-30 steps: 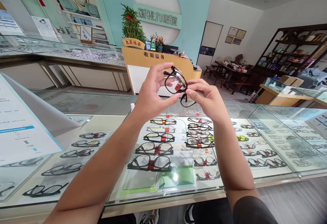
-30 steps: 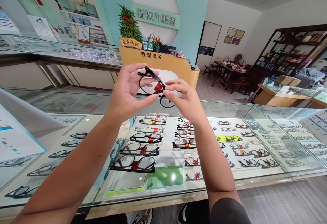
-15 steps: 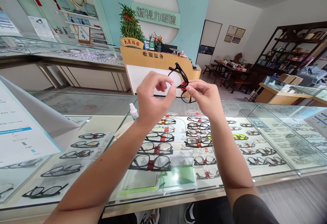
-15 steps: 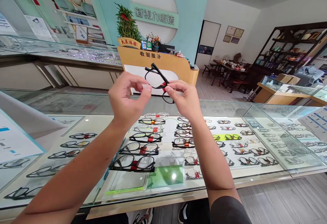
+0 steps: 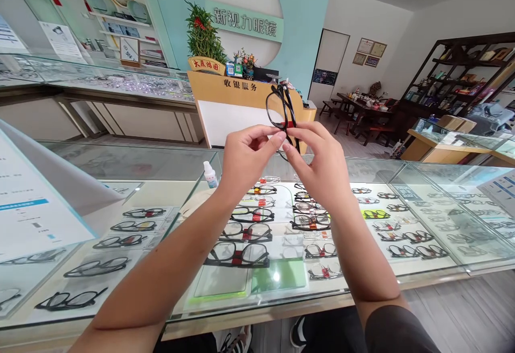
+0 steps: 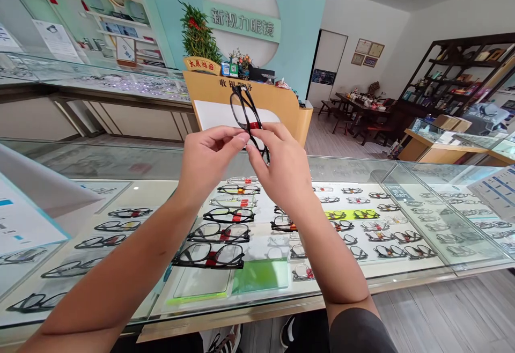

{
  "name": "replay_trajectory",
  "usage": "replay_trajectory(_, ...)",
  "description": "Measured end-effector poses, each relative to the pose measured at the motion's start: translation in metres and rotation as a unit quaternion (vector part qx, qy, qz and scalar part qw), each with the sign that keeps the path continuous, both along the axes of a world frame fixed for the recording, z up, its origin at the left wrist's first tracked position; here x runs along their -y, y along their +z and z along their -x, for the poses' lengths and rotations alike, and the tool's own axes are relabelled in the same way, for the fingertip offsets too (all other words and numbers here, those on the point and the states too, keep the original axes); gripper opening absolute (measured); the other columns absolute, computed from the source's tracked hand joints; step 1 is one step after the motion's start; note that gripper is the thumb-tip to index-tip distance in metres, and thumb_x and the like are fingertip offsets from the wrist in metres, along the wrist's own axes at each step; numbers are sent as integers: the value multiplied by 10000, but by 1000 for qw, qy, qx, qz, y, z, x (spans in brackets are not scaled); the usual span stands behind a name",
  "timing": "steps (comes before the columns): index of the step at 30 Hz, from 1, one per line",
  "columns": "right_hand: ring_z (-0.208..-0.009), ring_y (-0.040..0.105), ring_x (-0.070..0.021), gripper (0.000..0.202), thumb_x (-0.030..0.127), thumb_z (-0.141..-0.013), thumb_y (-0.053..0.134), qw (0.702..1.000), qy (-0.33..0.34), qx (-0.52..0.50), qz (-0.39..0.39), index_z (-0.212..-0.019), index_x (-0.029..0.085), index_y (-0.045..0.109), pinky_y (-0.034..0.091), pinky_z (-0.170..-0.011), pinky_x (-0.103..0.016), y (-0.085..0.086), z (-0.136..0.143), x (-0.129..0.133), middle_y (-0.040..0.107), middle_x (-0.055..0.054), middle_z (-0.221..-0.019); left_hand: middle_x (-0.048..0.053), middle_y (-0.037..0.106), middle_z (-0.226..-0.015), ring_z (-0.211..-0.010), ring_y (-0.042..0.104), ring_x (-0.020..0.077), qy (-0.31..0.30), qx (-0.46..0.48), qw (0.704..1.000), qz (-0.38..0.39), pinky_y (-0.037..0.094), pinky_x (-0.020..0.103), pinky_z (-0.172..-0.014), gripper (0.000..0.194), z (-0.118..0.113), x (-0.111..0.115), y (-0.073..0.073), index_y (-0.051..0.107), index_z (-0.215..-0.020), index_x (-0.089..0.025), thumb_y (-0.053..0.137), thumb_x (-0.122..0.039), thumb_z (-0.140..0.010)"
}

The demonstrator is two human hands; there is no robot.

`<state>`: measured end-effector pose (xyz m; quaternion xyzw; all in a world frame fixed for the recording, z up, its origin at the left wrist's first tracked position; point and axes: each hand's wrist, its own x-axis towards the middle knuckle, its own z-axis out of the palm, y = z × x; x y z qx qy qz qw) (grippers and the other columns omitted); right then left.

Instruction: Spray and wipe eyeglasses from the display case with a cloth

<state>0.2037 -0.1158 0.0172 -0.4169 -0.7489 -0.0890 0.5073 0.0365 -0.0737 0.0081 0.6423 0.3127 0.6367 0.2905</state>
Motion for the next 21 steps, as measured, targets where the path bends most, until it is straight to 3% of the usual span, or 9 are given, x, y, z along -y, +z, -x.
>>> replay_trajectory(4,-1169,766,-307,238,334,-1073,647,997,-25,55,37,-1215,232,809,624,-981,-459,11,-2,27,766,-114,-1336,17,703,-777,-720,571,147,-9,-8,1000,2,440,285,-639,207,1,0,0,873,-950,-230,846,-423,-880)
replay_trajectory(7,-1050,787,-272,180,308,-1044,677,996,-1,59,74,-1134,235,815,611,-927,-424,24,-15,44,818,-75,-1197,-13,618,-679,-641,491,134,-3,-55,998,-8,385,293,-601,201,3,1,0,873,-962,-240,820,-424,-902)
replay_trajectory(11,-871,760,-193,240,117,-947,567,996,47,-70,40,-922,238,772,581,-826,-348,25,-58,32,799,-3,-892,-38,525,-608,-589,436,132,1,-201,979,-27,333,312,-595,190,1,18,5,871,-962,-252,746,-394,-954)
replay_trajectory(13,-746,695,-168,283,69,-858,488,988,47,-142,-25,-772,237,698,535,-747,-321,8,-86,11,727,13,-756,-28,564,-642,-613,471,139,2,-293,954,-59,328,322,-615,199,-1,34,9,866,-958,-254,702,-363,-980)
replay_trajectory(15,-677,644,-169,265,71,-770,452,979,16,-192,-66,-652,237,622,485,-703,-321,-20,-115,-14,671,9,-674,-14,627,-696,-641,509,150,0,-381,919,-97,309,334,-623,221,-4,50,11,861,-968,-263,659,-343,-1006)
replay_trajectory(19,-592,458,-174,198,104,-642,434,953,-149,-262,47,-517,250,480,354,-641,-333,-86,-161,-48,466,10,-538,11,723,-785,-697,599,186,-31,-505,851,-139,272,351,-603,286,-16,71,2,834,-926,-267,585,-326,-1052)
replay_trajectory(21,-583,388,-173,183,121,-618,436,941,-171,-276,91,-497,257,414,308,-627,-338,-110,-177,-56,394,13,-523,23,765,-843,-751,657,203,-57,-554,819,-136,301,353,-615,310,-27,74,-11,816,-895,-250,565,-315,-1066)
